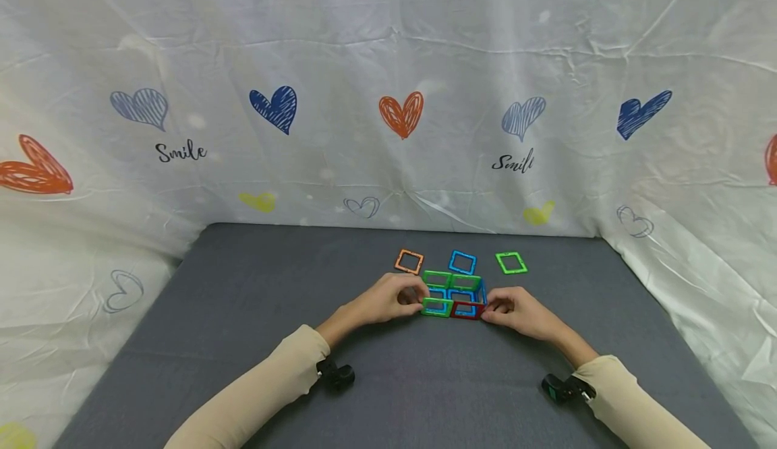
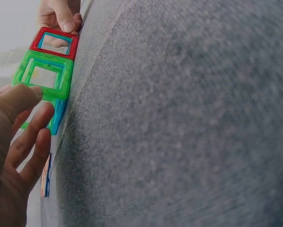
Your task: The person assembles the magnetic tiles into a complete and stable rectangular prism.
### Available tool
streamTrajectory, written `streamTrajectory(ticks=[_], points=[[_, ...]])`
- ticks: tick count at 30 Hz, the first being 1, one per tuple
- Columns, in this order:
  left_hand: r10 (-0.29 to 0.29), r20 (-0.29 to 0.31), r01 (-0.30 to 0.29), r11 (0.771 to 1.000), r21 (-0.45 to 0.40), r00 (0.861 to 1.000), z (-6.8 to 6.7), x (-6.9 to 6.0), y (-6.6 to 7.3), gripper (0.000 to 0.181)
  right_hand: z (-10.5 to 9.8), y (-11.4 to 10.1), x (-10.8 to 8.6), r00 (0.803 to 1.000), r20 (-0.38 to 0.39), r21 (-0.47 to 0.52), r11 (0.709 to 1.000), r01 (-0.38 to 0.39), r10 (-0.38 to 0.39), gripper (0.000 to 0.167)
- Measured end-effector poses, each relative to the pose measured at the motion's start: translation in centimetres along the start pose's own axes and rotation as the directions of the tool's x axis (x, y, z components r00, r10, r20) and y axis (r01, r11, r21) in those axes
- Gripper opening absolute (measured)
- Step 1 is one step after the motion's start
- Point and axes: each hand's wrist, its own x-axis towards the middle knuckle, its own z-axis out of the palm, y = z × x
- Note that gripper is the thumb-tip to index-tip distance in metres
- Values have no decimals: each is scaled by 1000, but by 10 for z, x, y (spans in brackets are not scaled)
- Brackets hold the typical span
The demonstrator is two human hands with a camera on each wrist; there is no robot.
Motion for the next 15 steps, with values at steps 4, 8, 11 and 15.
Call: streamTrajectory(ticks=[4,8,11,15], points=[[-14,0,14,1000,2,1000,-3,-2,0,23,0,0,1,1000,1,4,1000,-2,2,6],[-41,0,41,999,3,999,-6,-7,-3,22,0,-1,0,1000,-1,0,1000,-2,2,6],[-53,-4,53,998,16,999,-10,-11,-4,20,0,-1,0,1000,-2,-6,1000,6,-6,6],[-73,-17,74,997,29,997,-16,-18,-8,19,1,-1,-1,1000,-5,-15,1000,17,-17,5]])
